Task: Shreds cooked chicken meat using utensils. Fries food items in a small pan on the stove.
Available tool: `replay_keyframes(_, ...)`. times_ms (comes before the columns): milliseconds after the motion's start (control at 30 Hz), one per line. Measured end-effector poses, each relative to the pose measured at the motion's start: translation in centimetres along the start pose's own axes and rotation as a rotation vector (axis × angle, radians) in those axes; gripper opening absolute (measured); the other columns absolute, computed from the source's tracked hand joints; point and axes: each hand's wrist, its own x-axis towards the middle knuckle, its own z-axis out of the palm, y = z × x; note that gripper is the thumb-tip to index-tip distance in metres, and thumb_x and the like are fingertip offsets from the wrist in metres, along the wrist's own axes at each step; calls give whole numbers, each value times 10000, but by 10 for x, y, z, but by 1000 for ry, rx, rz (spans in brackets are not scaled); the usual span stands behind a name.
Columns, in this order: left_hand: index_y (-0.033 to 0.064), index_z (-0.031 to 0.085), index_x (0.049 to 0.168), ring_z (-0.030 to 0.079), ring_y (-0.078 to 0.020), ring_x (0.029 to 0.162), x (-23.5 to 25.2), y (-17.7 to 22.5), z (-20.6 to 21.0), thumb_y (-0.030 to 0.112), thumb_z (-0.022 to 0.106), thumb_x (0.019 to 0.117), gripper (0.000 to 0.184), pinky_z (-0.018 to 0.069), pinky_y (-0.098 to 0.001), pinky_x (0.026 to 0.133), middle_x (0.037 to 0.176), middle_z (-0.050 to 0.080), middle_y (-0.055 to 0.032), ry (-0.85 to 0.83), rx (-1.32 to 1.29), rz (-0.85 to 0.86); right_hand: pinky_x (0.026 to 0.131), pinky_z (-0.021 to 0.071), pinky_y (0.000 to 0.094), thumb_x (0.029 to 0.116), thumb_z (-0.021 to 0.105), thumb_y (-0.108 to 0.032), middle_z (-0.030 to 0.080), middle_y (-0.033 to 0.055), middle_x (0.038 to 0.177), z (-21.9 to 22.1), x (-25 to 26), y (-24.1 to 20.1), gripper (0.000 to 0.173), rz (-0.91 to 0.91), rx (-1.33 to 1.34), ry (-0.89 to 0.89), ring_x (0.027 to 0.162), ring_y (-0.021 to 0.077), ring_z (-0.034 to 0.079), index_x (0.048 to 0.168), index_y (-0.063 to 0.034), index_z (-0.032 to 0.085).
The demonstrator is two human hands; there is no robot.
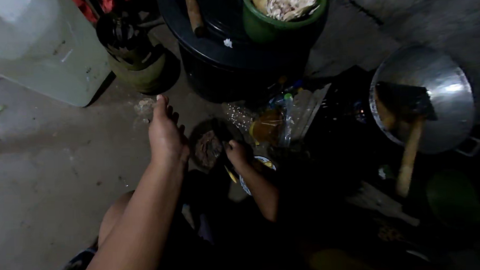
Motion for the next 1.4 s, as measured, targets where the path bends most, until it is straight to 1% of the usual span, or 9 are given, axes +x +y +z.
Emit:
replay_keyframes(167, 140, 430, 1530, 366, -261, 1471, -2, 0, 3, 540, 392, 1070, 611, 346, -558, 1143, 1602, 386, -72, -6, 13, 14, 1088, 423, 652, 1000, 639, -334, 541, 140, 1509, -5, 29, -11, 589, -70, -298, -70, 1376, 388, 512, 1558, -253, 471)
replay_keyframes(300, 138, 423, 1537, 366, -269, 1467, 3, 1, 0, 549, 386, 1070, 623, 341, -565, 1141, 1600, 386, -76, -5, 39, 33, 1002, 496, 620, 1073, 487, -239, 687, 115, 1325, -34, 12, -26, 350, -122, -182, 96, 1232, 348, 645, 1384, -214, 644)
replay_keyframes(433, 160, 454, 1497, 452, -259, 1393, 4, 2, -8, 541, 442, 1051, 586, 418, -540, 1073, 1534, 455, -73, -10, 54, 68, 1129, 347, 696, 942, 639, -144, 419, 187, 1592, -40, -9, 0, 717, -92, -315, -99, 1431, 440, 423, 1595, -319, 399)
replay_keyframes(533, 156, 464, 1449, 524, -238, 1261, 8, 7, -13, 485, 398, 1073, 504, 468, -496, 975, 1412, 509, -76, -16, 40, 121, 1159, 388, 581, 1036, 531, -232, 498, 114, 1559, -68, -46, 16, 518, -101, -147, -29, 1425, 329, 482, 1550, -282, 487)
replay_keyframes(800, 163, 447, 1412, 560, -203, 1046, 3, 29, -41, 446, 320, 1092, 445, 492, -457, 838, 1286, 515, -67, 5, -6, 214, 1085, 485, 537, 1012, 561, -166, 672, 166, 1316, -191, -149, 165, 346, -200, -47, 1087, 1268, 368, 605, 1329, -117, 689)
replay_keyframes(867, 166, 447, 1344, 548, -161, 878, 2, 32, -45, 433, 332, 1090, 386, 491, -385, 731, 1108, 506, -41, 23, -1, 247, 1118, 428, 582, 1024, 563, -230, 582, 198, 1433, -225, -160, 194, 470, 68, -38, 1052, 1351, 411, 520, 1482, -125, 554)
replay_keyframes(967, 160, 402, 1457, 538, -193, 994, 3, 33, -51, 398, 350, 1091, 439, 488, -411, 800, 1263, 491, -82, 24, -13, 286, 1112, 417, 613, 1025, 593, -319, 495, 228, 1516, -259, -164, 210, 654, 352, 66, 779, 1392, 430, 479, 1598, -100, 366)
replay_keyframes(1233, 150, 413, 1424, 514, -166, 958, 1, 29, -37, 368, 367, 1080, 410, 463, -389, 792, 1187, 479, -54, -3, -30, 280, 1028, 516, 555, 1026, 514, -135, 461, 239, 1525, -259, -140, 206, 758, 500, 46, 584, 1284, 406, 588, 1668, -181, 114)
replay_keyframes(1400, 158, 469, 1240, 501, -108, 822, -3, 25, -22, 352, 398, 1073, 265, 461, -319, 706, 1021, 461, -1, -24, -35, 275, 1061, 493, 541, 1058, 485, -132, 514, 260, 1473, -285, -161, 201, 664, 398, 160, 666, 1290, 406, 584, 1657, -163, 198)
